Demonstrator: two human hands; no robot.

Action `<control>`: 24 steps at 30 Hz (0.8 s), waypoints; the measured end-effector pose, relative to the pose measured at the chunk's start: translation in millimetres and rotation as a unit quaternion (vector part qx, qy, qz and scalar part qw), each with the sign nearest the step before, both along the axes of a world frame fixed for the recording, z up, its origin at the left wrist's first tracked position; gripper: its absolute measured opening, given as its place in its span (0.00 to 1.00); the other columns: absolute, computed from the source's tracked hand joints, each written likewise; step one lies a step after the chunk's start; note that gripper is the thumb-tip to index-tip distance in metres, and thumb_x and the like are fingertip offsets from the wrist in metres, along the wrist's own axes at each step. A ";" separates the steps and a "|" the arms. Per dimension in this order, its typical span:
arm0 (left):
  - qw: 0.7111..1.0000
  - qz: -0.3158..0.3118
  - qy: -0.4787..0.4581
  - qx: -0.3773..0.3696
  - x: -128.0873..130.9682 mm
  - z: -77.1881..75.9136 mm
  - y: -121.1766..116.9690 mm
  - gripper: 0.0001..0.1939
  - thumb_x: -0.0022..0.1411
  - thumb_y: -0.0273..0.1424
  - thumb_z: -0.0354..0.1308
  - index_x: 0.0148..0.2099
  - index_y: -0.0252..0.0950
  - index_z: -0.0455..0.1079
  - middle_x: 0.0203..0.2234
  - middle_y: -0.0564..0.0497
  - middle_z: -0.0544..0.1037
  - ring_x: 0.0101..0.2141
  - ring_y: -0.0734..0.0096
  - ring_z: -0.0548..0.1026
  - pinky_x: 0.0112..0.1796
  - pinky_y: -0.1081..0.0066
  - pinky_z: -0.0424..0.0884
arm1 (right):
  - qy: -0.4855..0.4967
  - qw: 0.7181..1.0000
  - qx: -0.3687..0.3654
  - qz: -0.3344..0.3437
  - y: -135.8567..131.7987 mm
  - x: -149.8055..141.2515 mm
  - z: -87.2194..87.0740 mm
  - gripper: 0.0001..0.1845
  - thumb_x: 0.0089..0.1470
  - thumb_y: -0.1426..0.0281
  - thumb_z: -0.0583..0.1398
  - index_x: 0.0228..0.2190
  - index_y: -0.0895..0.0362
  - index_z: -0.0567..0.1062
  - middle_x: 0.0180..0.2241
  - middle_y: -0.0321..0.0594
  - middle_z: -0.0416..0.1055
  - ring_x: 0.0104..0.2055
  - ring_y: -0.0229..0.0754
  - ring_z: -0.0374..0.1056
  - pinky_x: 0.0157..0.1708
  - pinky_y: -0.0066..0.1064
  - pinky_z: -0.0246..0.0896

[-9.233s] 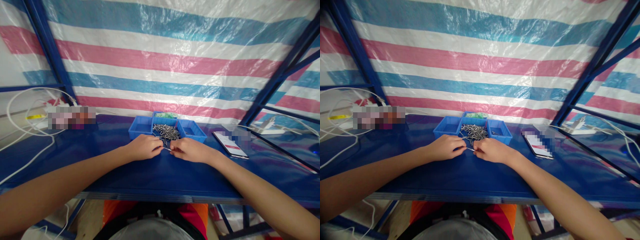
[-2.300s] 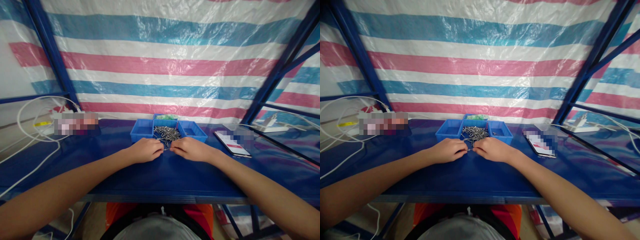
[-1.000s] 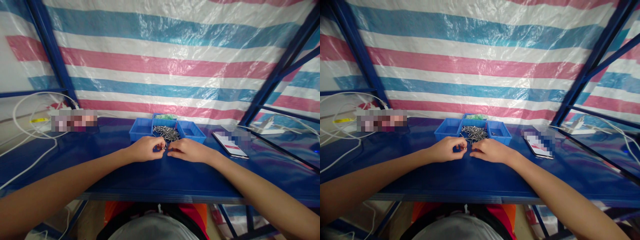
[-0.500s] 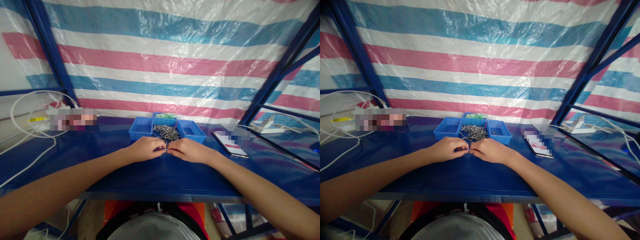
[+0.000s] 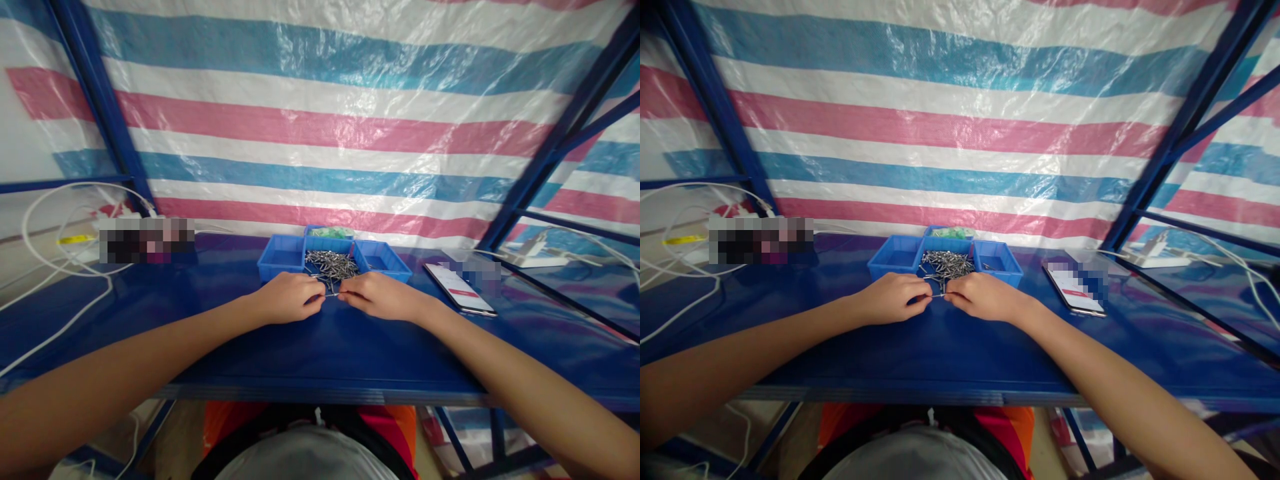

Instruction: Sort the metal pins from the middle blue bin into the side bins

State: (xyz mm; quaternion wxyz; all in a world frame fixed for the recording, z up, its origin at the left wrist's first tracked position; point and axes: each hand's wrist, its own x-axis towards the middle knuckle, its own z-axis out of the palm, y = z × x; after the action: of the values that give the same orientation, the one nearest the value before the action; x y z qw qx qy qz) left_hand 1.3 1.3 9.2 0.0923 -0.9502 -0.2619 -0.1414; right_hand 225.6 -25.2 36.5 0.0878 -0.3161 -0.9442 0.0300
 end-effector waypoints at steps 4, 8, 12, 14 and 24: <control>1.000 0.004 -0.004 0.003 -0.1 0.5 0.5 0.09 0.64 0.31 0.49 0.36 0.37 0.69 0.29 0.54 0.75 0.31 0.71 0.73 0.31 0.75 0.62 | -0.001 1.000 0.000 -0.003 1.4 1.0 -1.2 0.11 0.63 0.70 0.50 0.32 0.59 0.69 0.29 0.39 0.70 0.30 0.36 0.65 0.32 0.27 0.54; 1.000 0.019 -0.002 0.005 0.2 2.2 0.3 0.09 0.64 0.32 0.50 0.34 0.36 0.69 0.28 0.53 0.76 0.30 0.71 0.73 0.30 0.75 0.61 | 0.001 1.000 -0.005 -0.007 2.4 2.0 -2.6 0.11 0.63 0.70 0.50 0.32 0.59 0.69 0.29 0.38 0.69 0.29 0.35 0.64 0.32 0.27 0.53; 1.000 0.027 -0.001 0.005 0.5 3.1 0.0 0.09 0.65 0.32 0.49 0.34 0.36 0.68 0.29 0.53 0.76 0.31 0.70 0.73 0.30 0.74 0.61 | 0.002 1.000 -0.004 -0.007 1.9 2.1 -2.8 0.11 0.63 0.70 0.50 0.31 0.59 0.69 0.28 0.38 0.69 0.28 0.35 0.64 0.31 0.27 0.53; 1.000 0.025 0.003 0.005 0.7 3.4 -0.5 0.09 0.65 0.32 0.49 0.35 0.36 0.68 0.29 0.53 0.76 0.31 0.70 0.73 0.30 0.74 0.61 | 0.003 1.000 -0.003 -0.007 1.3 1.8 -2.4 0.11 0.63 0.71 0.50 0.31 0.59 0.69 0.27 0.38 0.69 0.28 0.35 0.64 0.31 0.27 0.53; 0.999 0.020 -0.008 0.025 0.5 1.9 0.4 0.09 0.66 0.32 0.49 0.35 0.36 0.68 0.29 0.54 0.75 0.32 0.70 0.74 0.31 0.74 0.63 | -0.005 1.000 -0.006 -0.004 2.6 1.4 -3.6 0.11 0.62 0.71 0.51 0.30 0.59 0.69 0.27 0.38 0.69 0.29 0.35 0.64 0.32 0.27 0.52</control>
State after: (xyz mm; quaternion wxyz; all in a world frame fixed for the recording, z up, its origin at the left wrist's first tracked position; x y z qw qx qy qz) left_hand 1.8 1.7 11.1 0.1164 -0.9410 -0.2780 -0.1537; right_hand 227.0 -22.7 32.9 0.0810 -0.3210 -0.9430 0.0339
